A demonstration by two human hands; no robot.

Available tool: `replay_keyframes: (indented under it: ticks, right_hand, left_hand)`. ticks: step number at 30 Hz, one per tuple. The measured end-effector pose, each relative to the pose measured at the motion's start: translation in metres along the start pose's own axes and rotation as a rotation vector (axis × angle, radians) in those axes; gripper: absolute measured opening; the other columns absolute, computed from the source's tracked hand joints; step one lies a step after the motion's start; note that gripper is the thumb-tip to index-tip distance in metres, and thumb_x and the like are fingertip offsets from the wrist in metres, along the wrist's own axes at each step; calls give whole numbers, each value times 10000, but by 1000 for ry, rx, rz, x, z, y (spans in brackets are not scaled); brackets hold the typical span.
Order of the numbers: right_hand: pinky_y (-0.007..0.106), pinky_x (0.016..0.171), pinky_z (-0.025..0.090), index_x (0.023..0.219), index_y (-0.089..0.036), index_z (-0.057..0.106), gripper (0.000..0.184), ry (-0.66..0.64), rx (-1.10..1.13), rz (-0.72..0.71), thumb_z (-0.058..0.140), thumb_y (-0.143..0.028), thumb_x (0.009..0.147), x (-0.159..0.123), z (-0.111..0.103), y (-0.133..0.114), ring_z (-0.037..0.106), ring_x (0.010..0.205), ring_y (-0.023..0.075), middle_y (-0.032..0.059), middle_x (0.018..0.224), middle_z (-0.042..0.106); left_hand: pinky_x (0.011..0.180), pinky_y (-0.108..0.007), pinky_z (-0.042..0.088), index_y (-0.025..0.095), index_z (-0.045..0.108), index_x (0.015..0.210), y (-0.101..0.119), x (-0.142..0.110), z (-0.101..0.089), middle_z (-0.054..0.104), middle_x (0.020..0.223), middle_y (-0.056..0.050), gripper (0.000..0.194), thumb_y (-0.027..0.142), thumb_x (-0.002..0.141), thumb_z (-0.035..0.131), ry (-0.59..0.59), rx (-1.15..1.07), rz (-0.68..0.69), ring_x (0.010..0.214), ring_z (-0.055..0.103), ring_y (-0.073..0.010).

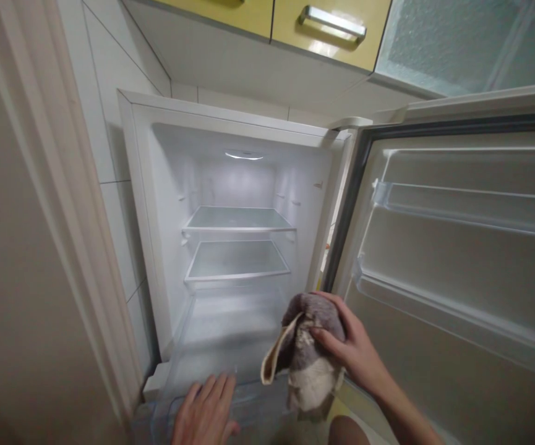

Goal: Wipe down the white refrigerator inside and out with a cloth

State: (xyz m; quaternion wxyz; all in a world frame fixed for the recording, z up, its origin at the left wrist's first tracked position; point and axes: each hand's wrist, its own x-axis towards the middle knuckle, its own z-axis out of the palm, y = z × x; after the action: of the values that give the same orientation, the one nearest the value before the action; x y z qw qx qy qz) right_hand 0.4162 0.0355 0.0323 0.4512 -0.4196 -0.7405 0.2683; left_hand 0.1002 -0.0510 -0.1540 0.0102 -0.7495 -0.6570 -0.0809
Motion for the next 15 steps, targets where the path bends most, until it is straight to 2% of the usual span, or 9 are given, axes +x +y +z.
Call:
replay_keyframes:
  ticks: [2, 5, 7, 9, 12, 15]
  right_hand:
    - [388, 1037, 530, 1465, -260, 534, 694, -160, -89, -23, 737, -400, 816, 34, 32, 1, 682, 1155, 264, 75, 1307, 703]
    - [355, 988, 511, 1597, -204, 321, 946, -352, -273, -19, 764, -305, 767, 74, 85, 34, 684, 1121, 259, 118, 1307, 696]
    - [351, 972, 497, 1576, -163, 326, 928, -476, -424, -9, 766, -289, 768, 90, 120, 62, 674, 1156, 283, 157, 1317, 686]
    - [362, 964, 488, 1503, -162, 437, 819, -577, -520, -15, 765, -274, 760, 97, 150, 85, 665, 1183, 310, 174, 1322, 681]
    - [408, 975, 484, 1490, -208, 505, 863, -686, -553, -45, 837, -373, 711, 97, 177, 108, 660, 1186, 359, 176, 1348, 662]
    - [432, 979, 488, 1549, -286, 466, 1004, -735, -615, -58, 868, -573, 674, 97, 185, 122, 655, 1184, 371, 149, 1370, 632]
  left_hand:
    - [1164, -510, 487, 301, 646, 1456, 4, 4, -1, 682, 1479, -102, 619, 204, 848, 715, -14, -1, -24, 1374, 627, -342]
    - [1171, -518, 474, 293, 639, 1459, 6, 8, 8, 674, 1489, -109, 625, 171, 849, 700, -10, -2, -45, 1389, 614, -341]
    - [1172, -521, 468, 298, 630, 1464, 4, 12, 17, 669, 1495, -107, 626, 170, 854, 691, 3, 0, -46, 1391, 610, -338]
    - [1175, -525, 462, 305, 621, 1470, 3, 17, 24, 668, 1495, -110, 623, 194, 862, 702, 3, -6, -48, 1389, 609, -338]
    - [1191, -528, 455, 298, 610, 1484, 1, 25, 25, 663, 1495, -132, 653, 256, 852, 765, -45, -40, -32, 1399, 598, -348]
    - [1193, -512, 464, 301, 614, 1478, 2, 33, 26, 694, 1446, -136, 708, 290, 807, 840, -107, -79, 2, 1382, 612, -354]
